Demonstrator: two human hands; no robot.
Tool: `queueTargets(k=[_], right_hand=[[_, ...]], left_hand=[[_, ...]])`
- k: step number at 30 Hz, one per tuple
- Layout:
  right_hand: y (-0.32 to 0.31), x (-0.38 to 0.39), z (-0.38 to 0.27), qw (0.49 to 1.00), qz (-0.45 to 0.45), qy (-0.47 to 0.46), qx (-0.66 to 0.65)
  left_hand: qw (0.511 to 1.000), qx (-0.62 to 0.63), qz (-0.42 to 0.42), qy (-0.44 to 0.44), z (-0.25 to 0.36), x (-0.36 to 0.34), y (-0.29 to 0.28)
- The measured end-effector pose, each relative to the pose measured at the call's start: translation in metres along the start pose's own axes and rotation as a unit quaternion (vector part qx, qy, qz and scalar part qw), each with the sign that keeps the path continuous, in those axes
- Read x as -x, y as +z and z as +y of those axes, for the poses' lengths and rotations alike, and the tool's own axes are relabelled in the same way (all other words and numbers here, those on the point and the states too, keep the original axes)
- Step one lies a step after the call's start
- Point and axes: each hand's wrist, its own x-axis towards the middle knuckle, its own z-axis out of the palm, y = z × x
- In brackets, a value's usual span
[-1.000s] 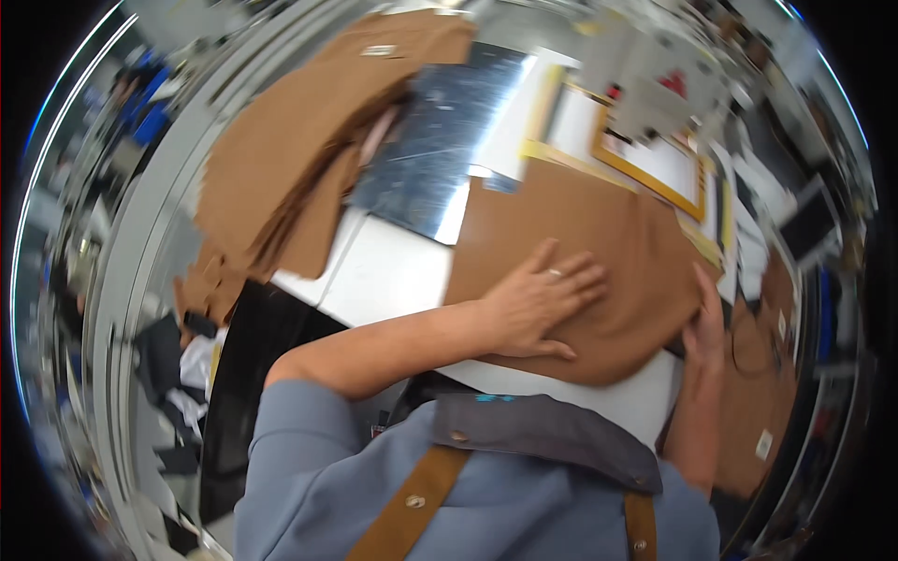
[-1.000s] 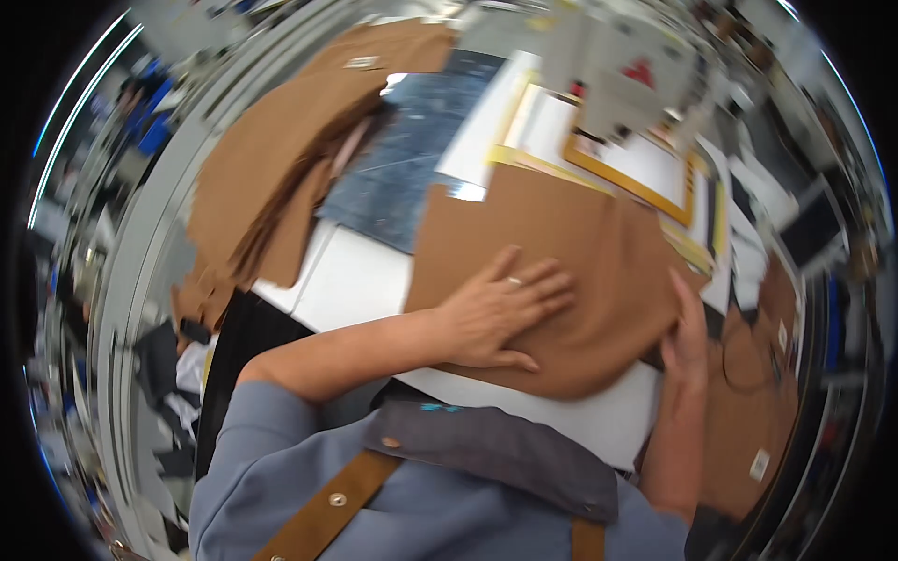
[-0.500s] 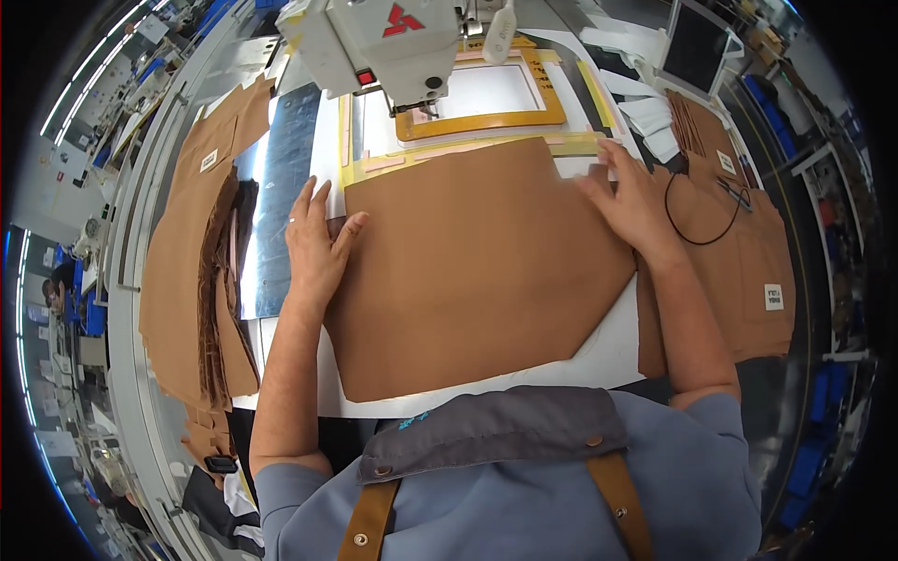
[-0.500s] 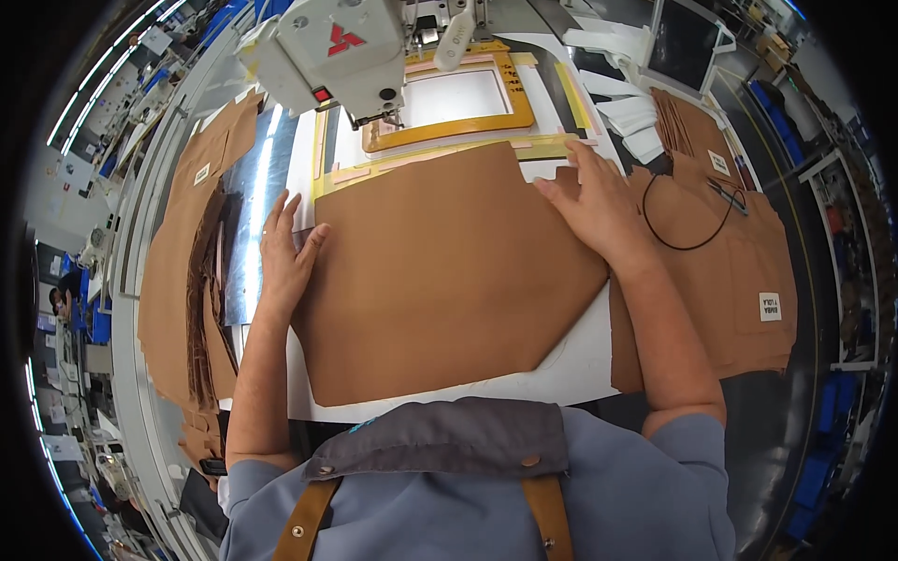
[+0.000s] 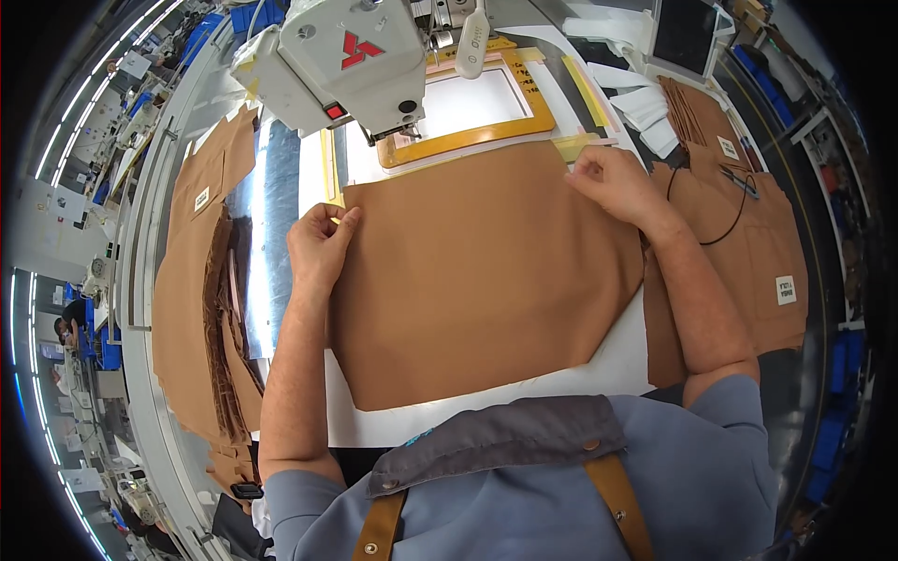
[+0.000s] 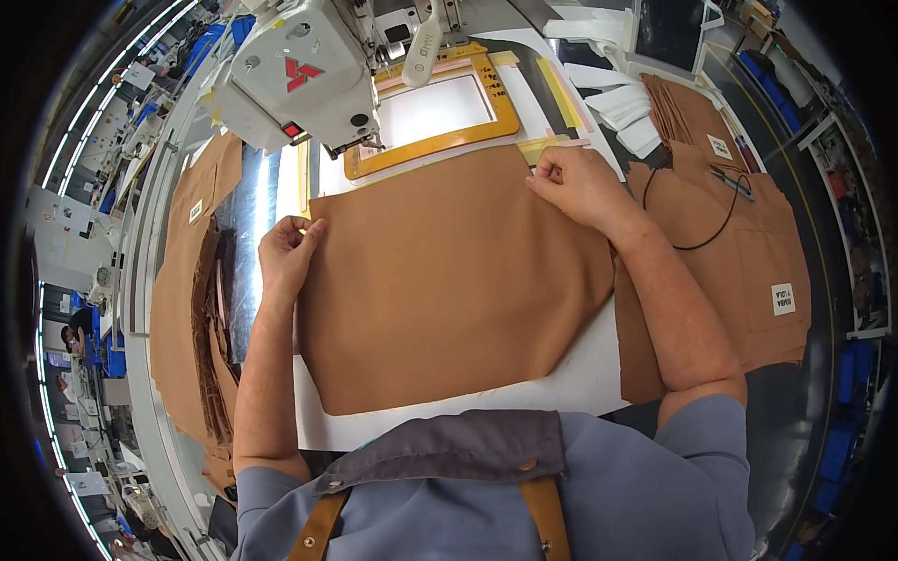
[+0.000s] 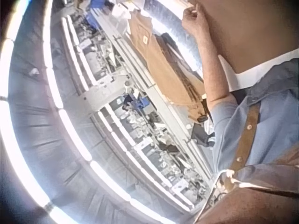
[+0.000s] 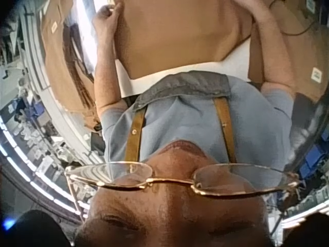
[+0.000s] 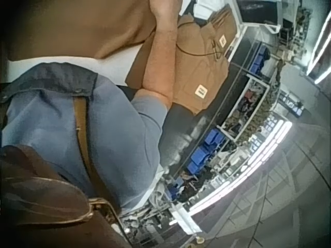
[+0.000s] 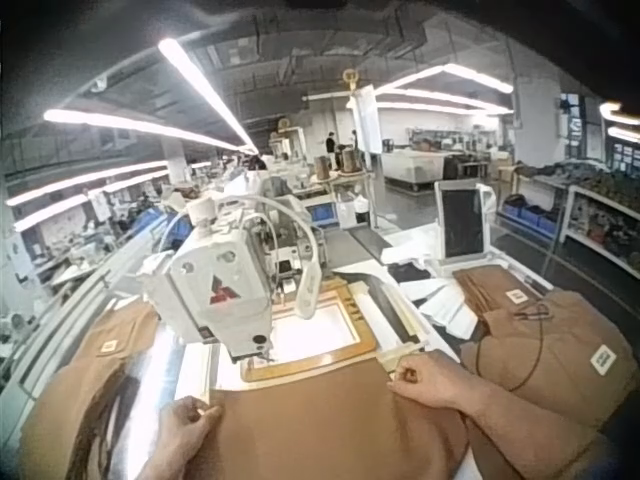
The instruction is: Sewing leather bag components using an industrial sewing machine in a manufacturing workshop.
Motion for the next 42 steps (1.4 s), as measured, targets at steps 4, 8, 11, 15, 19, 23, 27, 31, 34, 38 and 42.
queueTargets(k=[4, 8, 11, 15, 19, 23, 27, 31, 34, 38, 42], right_hand=[[-0.008, -0.011, 0.005, 1.000, -0.003, 0.028, 0.015], [-0.014, -0.026, 0.013, 1.000, 0.008, 0.028, 0.009], [-0.018, -0.041, 0.025, 0.999, 0.019, 0.039, 0.017], [-0.018, -0.065, 0.029, 0.997, 0.027, 0.024, 0.067], [-0.013, -0.089, 0.024, 0.992, 0.012, 0.004, 0.128], [-0.041, -0.082, 0.018, 0.975, -0.206, 0.045, 0.075], [-0.039, -0.086, 0.007, 0.969, -0.227, 0.076, 0.055], [-0.025, -0.085, 0.005, 0.989, -0.104, 0.098, 0.047], [-0.026, -0.084, 0.016, 0.991, -0.100, 0.083, 0.024], [-0.027, -0.099, 0.038, 0.994, -0.091, 0.061, 0.026], [-0.021, -0.145, 0.046, 0.990, -0.068, -0.010, 0.121]], left_hand=[[0.994, -0.097, 0.013, 0.049, 0.011, -0.026, 0.013], [0.990, -0.122, 0.007, 0.076, 0.024, -0.050, 0.028], [0.986, -0.137, 0.012, 0.099, 0.028, -0.069, 0.037], [0.981, -0.173, 0.007, 0.089, 0.028, -0.099, 0.048], [0.957, -0.236, 0.018, 0.170, 0.008, -0.127, 0.045], [0.955, -0.219, -0.038, 0.196, 0.024, -0.118, 0.041], [0.976, -0.181, -0.090, 0.081, 0.029, -0.103, 0.035], [0.988, -0.107, -0.082, 0.075, 0.027, -0.101, 0.037], [0.985, -0.129, -0.075, 0.083, 0.029, -0.103, 0.036], [0.989, -0.095, -0.072, 0.089, 0.010, -0.124, 0.044], [0.935, -0.227, -0.036, 0.270, -0.007, -0.161, 0.046]])
